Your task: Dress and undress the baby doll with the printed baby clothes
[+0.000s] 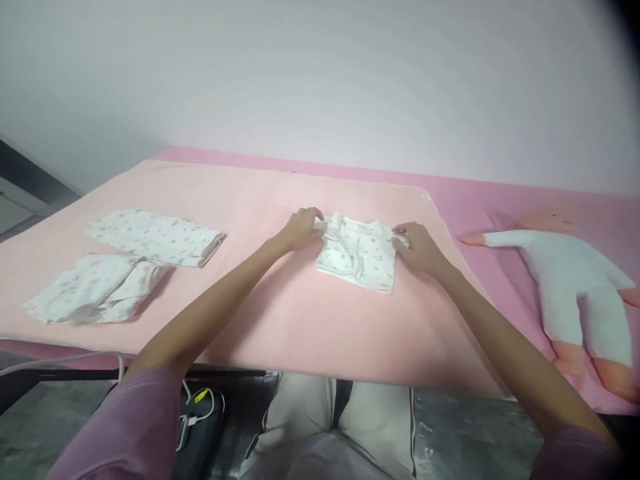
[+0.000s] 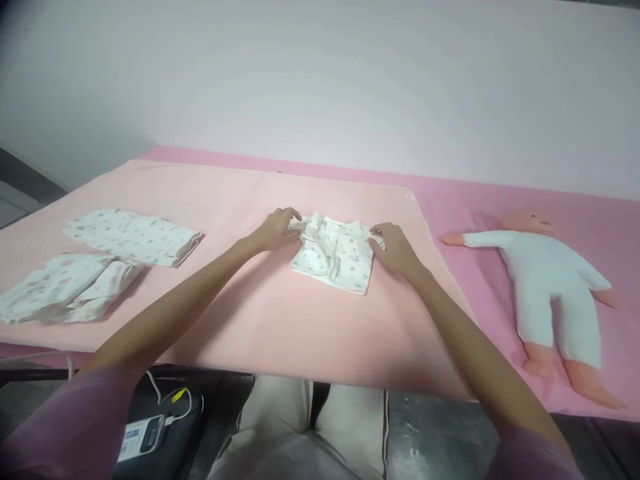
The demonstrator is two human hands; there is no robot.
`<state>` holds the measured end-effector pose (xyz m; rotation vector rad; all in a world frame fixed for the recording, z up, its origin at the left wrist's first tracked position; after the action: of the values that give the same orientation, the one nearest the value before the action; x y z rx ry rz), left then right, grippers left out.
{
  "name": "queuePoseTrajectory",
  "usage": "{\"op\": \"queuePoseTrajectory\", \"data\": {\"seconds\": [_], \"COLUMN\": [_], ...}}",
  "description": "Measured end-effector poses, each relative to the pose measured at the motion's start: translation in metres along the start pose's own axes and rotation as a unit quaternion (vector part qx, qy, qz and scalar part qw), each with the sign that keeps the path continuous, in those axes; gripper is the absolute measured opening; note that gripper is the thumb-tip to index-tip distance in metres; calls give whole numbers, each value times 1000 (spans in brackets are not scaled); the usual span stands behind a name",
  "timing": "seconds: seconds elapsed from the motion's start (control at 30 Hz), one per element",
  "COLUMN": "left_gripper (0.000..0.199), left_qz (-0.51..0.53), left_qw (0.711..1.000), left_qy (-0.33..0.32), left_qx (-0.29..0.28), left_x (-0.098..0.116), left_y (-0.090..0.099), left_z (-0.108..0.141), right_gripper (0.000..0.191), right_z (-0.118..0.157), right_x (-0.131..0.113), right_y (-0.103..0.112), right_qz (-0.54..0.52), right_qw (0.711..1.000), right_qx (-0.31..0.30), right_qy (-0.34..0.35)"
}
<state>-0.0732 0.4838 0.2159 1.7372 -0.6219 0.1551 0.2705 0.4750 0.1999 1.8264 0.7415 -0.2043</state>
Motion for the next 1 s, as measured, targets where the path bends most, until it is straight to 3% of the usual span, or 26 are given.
{"op": "queuePoseTrajectory", "data": {"seconds": [0.13,0.27,0.33,0.43,0.6,0.7,0.8,0.87,1.0], "left_gripper": [48,42,45,53,49,41,41,38,29], "left_qz": [-26,13,32,74,128,145,180,190,165], "left_qw": [995,987,982,984,981,983,979,971,958], "left_qy": [41,31,23,30,0,-43,-93,-134,-191], "left_qx": [-84,-157,-186,-161,-144,-106,-3,56,139], "left_x": [-22,-26,-26,-25,1,30,64,87,124], "left_y": [-28,-43,-47,-39,-20,6,53,87,143], "left_z": [-59,-96,-105,-115,-112,-106,-100,-92,-74], "right_gripper": [52,53,50,54,55,54,54,54,45], "right_z": [-59,-90,-96,-96,-81,-85,-84,-78,-64], "right_x": [21,18,9,3,3,-13,-42,-63,-96], "right_y": [-32,-50,-47,-39,-33,4,55,84,128], "right_qz": [59,37,0,-71,-113,-146,-193,-211,-148], "right_qw": [992,976,977,979,956,968,974,973,987], "right_qx": [-100,-203,-204,-178,-250,-185,-109,-91,-56], "right_qy": [-57,-73,-56,-66,-106,-88,-54,-36,5]}}
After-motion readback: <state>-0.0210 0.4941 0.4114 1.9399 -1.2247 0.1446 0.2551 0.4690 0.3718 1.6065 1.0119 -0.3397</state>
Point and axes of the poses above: each hand's wrist, its own z-axis away from the middle knuckle, its own y-axis out of the back of the hand, x = y × z, the point moved 8 cm from there along -z, towards the middle knuckle, and after that the axes turned 11 degrees about x, right-handed, at the moved point
